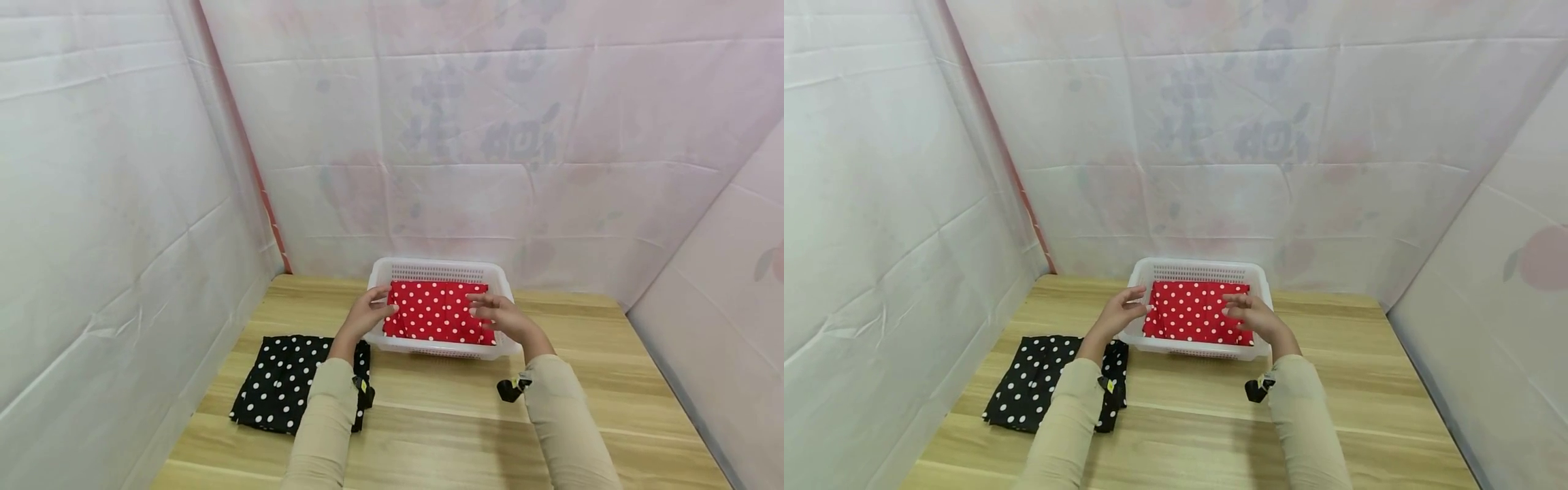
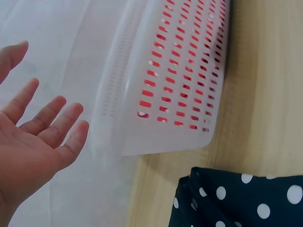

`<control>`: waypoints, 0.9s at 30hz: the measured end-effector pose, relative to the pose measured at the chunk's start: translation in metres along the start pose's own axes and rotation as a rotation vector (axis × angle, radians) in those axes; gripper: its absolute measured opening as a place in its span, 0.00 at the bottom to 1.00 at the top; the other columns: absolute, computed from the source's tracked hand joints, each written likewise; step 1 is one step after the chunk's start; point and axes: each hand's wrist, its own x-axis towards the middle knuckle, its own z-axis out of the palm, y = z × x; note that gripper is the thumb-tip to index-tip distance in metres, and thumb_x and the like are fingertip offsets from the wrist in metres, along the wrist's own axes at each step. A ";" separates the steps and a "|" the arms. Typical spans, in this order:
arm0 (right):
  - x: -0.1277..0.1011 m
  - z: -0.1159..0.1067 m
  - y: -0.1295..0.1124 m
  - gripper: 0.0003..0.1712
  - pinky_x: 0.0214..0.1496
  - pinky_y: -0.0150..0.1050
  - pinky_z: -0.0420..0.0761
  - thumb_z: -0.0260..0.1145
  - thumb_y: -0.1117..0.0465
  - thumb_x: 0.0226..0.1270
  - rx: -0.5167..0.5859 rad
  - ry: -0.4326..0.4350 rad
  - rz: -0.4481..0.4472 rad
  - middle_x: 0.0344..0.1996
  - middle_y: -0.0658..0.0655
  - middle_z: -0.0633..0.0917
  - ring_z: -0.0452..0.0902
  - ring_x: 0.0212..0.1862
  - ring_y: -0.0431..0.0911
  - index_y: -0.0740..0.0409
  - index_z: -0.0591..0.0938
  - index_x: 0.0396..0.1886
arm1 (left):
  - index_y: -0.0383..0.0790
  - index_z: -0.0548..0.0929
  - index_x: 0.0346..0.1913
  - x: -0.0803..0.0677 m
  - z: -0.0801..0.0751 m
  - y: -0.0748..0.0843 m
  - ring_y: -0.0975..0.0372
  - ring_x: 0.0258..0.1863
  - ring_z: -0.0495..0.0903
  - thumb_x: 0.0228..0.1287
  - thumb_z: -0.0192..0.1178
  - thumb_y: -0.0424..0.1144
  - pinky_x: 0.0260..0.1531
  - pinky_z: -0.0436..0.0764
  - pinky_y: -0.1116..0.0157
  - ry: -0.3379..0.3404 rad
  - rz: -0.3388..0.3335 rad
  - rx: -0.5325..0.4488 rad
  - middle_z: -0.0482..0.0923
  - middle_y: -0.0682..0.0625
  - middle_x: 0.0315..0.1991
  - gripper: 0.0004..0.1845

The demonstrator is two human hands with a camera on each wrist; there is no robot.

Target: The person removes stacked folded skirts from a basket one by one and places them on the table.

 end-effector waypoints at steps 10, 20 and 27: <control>0.008 -0.012 0.002 0.31 0.59 0.64 0.59 0.55 0.60 0.67 -0.058 0.069 0.216 0.61 0.72 0.64 0.55 0.63 0.70 0.69 0.60 0.65 | 0.43 0.72 0.62 0.028 0.005 -0.003 0.50 0.60 0.64 0.56 0.65 0.46 0.55 0.67 0.48 -0.055 -0.124 0.125 0.67 0.42 0.61 0.30; 0.015 -0.016 0.005 0.43 0.59 0.61 0.62 0.57 0.53 0.66 -0.039 0.089 0.450 0.64 0.78 0.51 0.52 0.62 0.72 0.72 0.48 0.68 | 0.38 0.70 0.62 0.039 0.012 0.009 0.49 0.59 0.64 0.54 0.66 0.46 0.53 0.61 0.38 -0.119 -0.286 0.130 0.68 0.44 0.58 0.33; 0.018 -0.009 0.012 0.43 0.57 0.63 0.63 0.55 0.53 0.66 -0.002 0.083 0.515 0.63 0.78 0.53 0.52 0.62 0.72 0.71 0.46 0.69 | 0.35 0.66 0.64 0.040 0.022 -0.003 0.47 0.59 0.63 0.57 0.63 0.47 0.54 0.62 0.40 -0.124 -0.319 0.143 0.65 0.42 0.60 0.35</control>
